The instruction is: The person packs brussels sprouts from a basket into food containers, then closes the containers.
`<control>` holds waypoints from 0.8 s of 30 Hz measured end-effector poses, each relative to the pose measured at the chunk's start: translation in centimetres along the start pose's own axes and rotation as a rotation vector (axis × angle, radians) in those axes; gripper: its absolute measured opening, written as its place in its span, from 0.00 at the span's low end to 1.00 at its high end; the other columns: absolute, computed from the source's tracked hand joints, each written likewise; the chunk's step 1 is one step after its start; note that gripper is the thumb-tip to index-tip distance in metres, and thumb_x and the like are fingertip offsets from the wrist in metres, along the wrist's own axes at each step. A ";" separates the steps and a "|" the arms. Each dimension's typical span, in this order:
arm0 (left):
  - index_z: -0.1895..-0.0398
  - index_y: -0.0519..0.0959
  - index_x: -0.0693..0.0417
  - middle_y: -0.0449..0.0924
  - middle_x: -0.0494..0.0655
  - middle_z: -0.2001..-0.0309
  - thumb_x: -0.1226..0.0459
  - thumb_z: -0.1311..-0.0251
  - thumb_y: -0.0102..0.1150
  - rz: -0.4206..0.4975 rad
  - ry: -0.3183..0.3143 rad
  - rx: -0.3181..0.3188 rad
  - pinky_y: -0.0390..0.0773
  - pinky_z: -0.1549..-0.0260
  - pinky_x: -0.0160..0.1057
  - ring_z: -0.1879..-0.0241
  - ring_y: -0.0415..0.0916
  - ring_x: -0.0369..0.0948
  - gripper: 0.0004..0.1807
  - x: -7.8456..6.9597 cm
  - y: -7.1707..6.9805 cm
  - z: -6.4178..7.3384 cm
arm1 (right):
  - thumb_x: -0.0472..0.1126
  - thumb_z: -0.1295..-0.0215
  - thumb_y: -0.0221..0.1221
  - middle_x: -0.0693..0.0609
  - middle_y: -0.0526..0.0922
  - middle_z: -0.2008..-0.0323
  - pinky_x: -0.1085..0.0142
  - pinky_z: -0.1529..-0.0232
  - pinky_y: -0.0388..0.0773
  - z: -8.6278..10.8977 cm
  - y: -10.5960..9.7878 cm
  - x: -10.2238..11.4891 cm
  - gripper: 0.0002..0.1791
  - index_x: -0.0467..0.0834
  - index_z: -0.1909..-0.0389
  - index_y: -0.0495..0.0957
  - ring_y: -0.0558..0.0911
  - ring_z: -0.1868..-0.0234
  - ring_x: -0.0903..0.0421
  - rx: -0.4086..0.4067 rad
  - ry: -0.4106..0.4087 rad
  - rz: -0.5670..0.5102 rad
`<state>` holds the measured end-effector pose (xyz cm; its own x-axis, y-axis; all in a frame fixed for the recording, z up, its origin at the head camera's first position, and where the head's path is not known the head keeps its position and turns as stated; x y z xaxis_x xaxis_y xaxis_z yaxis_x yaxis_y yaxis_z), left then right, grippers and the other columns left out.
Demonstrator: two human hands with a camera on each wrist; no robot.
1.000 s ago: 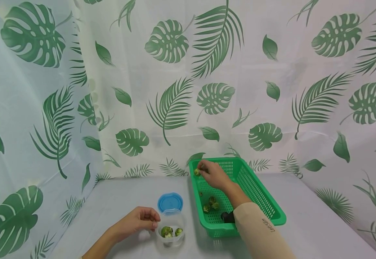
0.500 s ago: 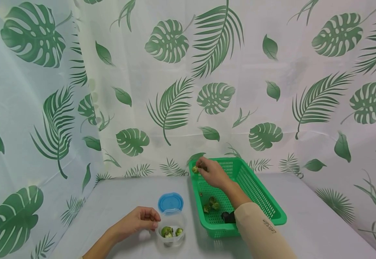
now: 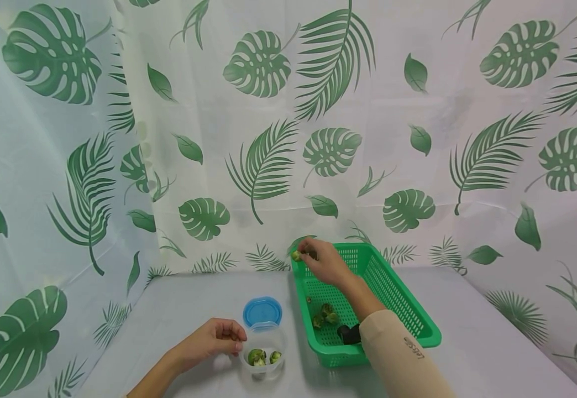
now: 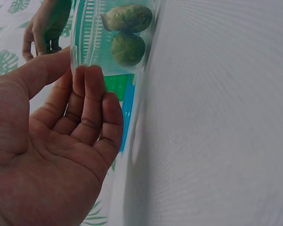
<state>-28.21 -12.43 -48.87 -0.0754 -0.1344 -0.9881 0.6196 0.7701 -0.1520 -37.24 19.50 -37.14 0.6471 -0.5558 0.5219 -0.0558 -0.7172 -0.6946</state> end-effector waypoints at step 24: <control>0.48 0.79 0.73 0.84 0.42 0.64 0.67 0.32 0.64 -0.005 -0.001 0.005 0.85 0.59 0.37 0.63 0.83 0.38 0.16 0.1 -0.1 0.0 | 0.34 0.25 0.61 0.56 0.85 0.65 0.64 0.65 0.79 -1.2 -1.0 5.3 0.07 0.48 0.53 0.82 0.80 0.71 0.59 -0.118 -0.186 -0.030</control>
Point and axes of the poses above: each hand's wrist, its own z-axis away from the middle knuckle, its own y-axis out of the palm, x = y × z, the point moved 2 cm from there along -z, towards the middle knuckle
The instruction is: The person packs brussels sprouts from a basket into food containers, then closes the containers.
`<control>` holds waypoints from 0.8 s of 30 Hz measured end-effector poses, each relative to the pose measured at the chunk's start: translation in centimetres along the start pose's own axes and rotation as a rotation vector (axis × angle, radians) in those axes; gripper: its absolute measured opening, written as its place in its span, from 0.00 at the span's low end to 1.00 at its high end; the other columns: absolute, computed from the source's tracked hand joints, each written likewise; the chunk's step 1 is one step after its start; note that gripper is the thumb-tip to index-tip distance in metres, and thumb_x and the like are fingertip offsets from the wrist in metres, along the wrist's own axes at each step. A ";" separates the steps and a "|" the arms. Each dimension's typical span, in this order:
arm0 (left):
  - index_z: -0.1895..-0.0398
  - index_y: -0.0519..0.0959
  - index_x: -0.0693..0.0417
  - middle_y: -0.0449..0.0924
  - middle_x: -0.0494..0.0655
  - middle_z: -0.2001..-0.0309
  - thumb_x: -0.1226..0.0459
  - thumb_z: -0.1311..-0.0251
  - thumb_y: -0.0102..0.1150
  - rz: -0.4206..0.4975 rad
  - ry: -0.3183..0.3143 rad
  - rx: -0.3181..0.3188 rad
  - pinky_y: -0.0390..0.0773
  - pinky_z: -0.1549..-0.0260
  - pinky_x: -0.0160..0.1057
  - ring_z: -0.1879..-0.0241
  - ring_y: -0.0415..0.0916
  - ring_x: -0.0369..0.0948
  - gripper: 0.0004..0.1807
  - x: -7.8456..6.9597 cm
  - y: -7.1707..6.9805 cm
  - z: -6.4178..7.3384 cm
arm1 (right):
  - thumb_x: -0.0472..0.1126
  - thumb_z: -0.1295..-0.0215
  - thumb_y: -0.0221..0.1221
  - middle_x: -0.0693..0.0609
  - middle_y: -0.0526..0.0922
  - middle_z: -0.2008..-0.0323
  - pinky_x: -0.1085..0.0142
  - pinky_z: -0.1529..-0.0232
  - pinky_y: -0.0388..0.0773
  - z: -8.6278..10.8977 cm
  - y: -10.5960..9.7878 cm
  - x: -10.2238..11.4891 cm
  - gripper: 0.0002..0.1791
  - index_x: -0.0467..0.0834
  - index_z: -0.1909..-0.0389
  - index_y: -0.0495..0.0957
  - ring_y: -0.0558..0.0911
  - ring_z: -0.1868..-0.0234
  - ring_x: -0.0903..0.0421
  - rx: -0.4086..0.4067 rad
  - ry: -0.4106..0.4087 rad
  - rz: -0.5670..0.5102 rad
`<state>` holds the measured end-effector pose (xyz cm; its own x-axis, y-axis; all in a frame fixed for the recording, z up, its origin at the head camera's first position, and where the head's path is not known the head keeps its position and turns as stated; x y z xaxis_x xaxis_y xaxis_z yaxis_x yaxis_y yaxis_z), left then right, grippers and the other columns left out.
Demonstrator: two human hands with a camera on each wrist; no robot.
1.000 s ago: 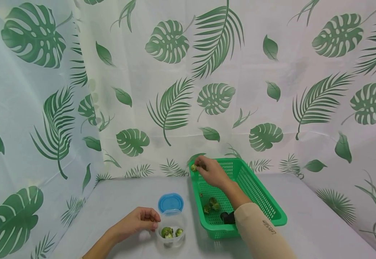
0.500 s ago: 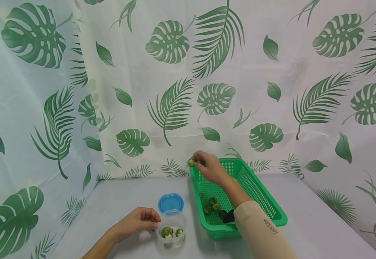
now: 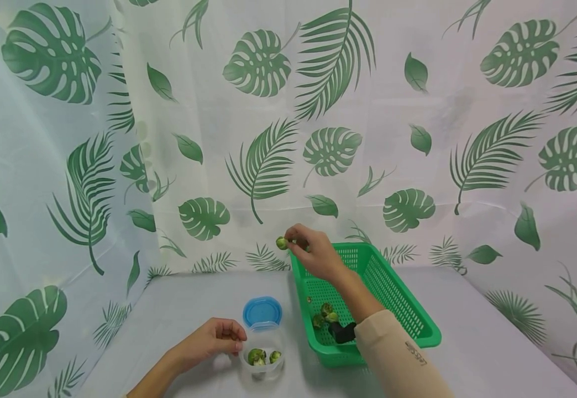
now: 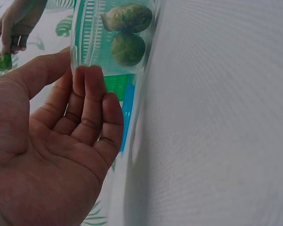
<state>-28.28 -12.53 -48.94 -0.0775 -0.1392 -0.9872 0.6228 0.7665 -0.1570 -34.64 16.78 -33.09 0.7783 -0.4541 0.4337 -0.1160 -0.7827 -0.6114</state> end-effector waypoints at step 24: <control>0.48 0.80 0.73 0.85 0.42 0.64 0.66 0.32 0.65 -0.013 0.005 0.004 0.84 0.59 0.37 0.63 0.82 0.37 0.17 0.0 0.0 -0.1 | 0.33 0.26 0.61 0.52 0.88 0.61 0.61 0.61 0.82 0.3 0.2 3.2 0.08 0.46 0.51 0.82 0.83 0.66 0.56 -0.014 -0.071 -0.114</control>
Point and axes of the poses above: each hand's wrist, its own z-axis away from the middle knuckle, its own y-axis out of the palm, x = y × z, the point moved 2 cm from there along -z, towards the middle knuckle
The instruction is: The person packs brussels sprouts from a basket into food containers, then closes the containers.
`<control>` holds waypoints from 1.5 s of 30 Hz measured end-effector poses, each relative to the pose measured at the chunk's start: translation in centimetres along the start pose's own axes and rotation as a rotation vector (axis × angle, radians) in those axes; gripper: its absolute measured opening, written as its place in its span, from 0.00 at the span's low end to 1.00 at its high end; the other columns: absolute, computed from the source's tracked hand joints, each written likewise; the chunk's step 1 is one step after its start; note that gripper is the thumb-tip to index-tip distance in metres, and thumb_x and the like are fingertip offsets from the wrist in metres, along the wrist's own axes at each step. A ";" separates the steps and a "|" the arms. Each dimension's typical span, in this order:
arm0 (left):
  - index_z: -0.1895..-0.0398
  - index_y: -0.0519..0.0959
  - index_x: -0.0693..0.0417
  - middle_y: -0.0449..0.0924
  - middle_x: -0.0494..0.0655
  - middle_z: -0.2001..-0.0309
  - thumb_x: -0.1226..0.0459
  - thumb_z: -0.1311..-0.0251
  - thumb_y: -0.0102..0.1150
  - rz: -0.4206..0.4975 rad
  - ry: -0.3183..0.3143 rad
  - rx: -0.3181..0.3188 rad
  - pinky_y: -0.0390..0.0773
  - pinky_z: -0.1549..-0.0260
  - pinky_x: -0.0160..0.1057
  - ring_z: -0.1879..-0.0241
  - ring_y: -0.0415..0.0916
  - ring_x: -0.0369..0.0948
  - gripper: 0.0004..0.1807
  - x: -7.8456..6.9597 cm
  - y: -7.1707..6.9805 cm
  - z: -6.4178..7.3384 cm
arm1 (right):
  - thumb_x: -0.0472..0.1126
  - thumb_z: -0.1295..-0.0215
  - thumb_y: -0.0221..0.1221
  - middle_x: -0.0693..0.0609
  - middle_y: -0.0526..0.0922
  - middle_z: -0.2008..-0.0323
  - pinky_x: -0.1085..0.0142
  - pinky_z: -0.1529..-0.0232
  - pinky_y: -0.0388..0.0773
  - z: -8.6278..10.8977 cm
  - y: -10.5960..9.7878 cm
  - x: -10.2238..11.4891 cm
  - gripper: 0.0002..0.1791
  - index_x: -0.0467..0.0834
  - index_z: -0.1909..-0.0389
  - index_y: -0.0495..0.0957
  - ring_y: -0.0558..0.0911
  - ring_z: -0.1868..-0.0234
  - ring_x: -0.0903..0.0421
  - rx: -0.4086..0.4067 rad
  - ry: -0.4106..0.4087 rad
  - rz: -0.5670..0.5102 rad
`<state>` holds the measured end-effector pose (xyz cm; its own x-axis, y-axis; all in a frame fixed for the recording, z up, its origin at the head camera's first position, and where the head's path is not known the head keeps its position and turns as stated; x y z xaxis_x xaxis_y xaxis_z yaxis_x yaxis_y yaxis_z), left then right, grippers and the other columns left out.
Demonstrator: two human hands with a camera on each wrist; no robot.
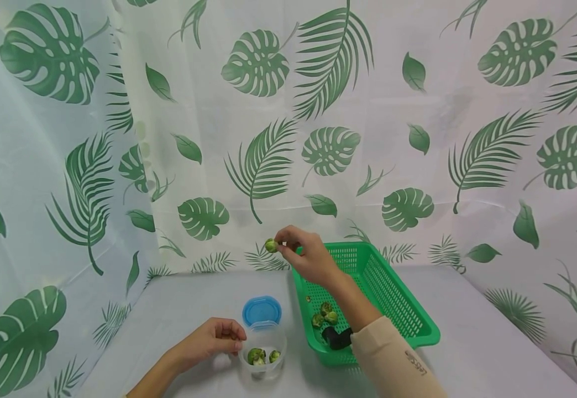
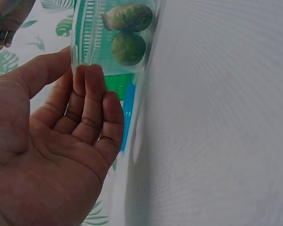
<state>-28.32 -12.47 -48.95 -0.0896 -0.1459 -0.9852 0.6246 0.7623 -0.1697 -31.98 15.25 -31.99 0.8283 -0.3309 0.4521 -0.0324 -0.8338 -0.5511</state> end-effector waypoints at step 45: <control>0.49 0.80 0.72 0.85 0.43 0.63 0.67 0.30 0.63 0.014 -0.011 -0.008 0.85 0.58 0.39 0.62 0.82 0.39 0.15 -0.1 0.1 0.1 | 0.30 0.29 0.63 0.53 0.88 0.62 0.63 0.60 0.84 3.0 3.2 2.6 0.11 0.47 0.52 0.83 0.84 0.65 0.58 -0.040 -0.079 -0.038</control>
Point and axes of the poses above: each hand's wrist, its own z-axis away from the middle knuckle, its own y-axis out of the palm, x = y × z, the point moved 2 cm from there along -z, towards the middle knuckle
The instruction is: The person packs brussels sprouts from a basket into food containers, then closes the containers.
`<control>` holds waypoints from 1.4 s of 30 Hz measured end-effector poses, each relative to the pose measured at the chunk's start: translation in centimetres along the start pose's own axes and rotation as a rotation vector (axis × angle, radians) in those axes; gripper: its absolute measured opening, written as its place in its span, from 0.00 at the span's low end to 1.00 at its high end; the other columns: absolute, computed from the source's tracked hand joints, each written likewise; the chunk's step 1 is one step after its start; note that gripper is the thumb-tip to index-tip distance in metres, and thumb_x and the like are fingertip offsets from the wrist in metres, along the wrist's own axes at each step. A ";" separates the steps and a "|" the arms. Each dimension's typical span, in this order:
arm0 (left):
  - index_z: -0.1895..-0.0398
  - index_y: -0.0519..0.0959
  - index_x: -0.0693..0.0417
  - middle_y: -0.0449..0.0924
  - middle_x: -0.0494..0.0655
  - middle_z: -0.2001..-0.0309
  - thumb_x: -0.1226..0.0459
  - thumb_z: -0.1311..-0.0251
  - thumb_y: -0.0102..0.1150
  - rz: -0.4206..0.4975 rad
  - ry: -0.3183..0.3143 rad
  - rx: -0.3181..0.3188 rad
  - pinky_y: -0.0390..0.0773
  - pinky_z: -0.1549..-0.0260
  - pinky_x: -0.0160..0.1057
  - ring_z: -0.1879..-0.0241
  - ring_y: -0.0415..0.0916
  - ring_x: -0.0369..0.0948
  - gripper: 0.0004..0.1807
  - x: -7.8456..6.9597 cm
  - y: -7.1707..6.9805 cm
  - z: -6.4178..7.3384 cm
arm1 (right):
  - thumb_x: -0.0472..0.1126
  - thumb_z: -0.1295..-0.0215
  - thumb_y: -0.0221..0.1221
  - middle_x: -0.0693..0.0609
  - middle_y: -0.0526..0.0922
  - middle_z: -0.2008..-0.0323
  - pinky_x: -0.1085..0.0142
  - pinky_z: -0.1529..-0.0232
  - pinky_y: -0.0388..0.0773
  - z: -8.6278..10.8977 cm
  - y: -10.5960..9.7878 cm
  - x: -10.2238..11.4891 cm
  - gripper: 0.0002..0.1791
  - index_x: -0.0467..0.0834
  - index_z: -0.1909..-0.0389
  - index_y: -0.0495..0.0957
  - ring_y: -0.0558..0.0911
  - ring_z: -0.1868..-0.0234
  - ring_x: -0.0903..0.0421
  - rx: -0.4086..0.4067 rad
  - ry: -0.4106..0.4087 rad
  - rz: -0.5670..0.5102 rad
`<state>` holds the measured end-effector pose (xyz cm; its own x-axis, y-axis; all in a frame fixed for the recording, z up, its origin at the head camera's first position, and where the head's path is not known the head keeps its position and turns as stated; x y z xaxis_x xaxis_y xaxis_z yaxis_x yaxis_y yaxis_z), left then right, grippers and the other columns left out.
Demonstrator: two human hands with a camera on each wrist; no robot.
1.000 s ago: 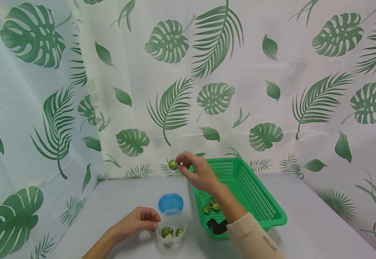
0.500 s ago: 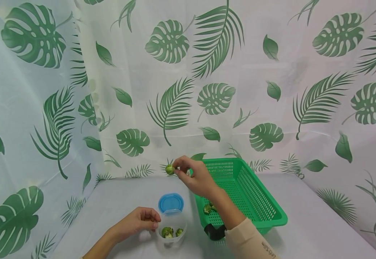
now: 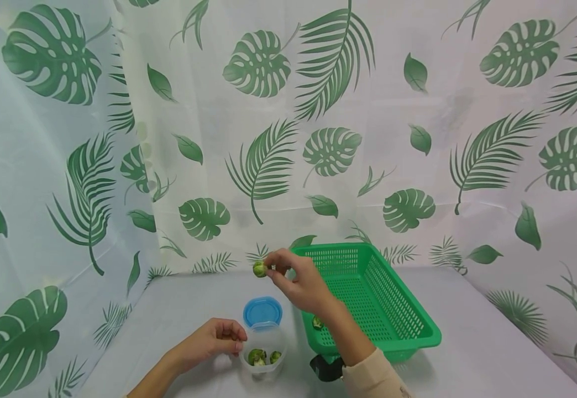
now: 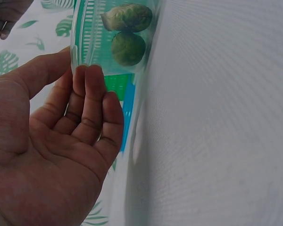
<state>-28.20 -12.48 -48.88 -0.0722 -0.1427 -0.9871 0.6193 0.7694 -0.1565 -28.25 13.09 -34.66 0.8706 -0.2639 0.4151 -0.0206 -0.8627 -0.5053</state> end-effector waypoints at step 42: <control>0.49 0.80 0.73 0.85 0.43 0.63 0.67 0.31 0.64 -0.022 0.009 -0.005 0.85 0.58 0.37 0.62 0.82 0.39 0.16 -0.1 0.1 -0.1 | 0.35 0.29 0.65 0.55 0.88 0.61 0.67 0.62 0.81 3.1 1.1 -1.8 0.07 0.49 0.55 0.86 0.79 0.66 0.62 0.250 0.197 -0.020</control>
<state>-28.16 -12.32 -48.77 -0.0931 -0.1539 -0.9837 0.6135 0.7693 -0.1784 -28.30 13.93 -38.30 0.7571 -0.3474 0.5534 0.1384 -0.7425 -0.6554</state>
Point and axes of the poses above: each hand's wrist, its own z-axis away from the middle knuckle, its own y-axis out of the palm, x = y × z, the point moved 2 cm from there along -z, towards the middle knuckle
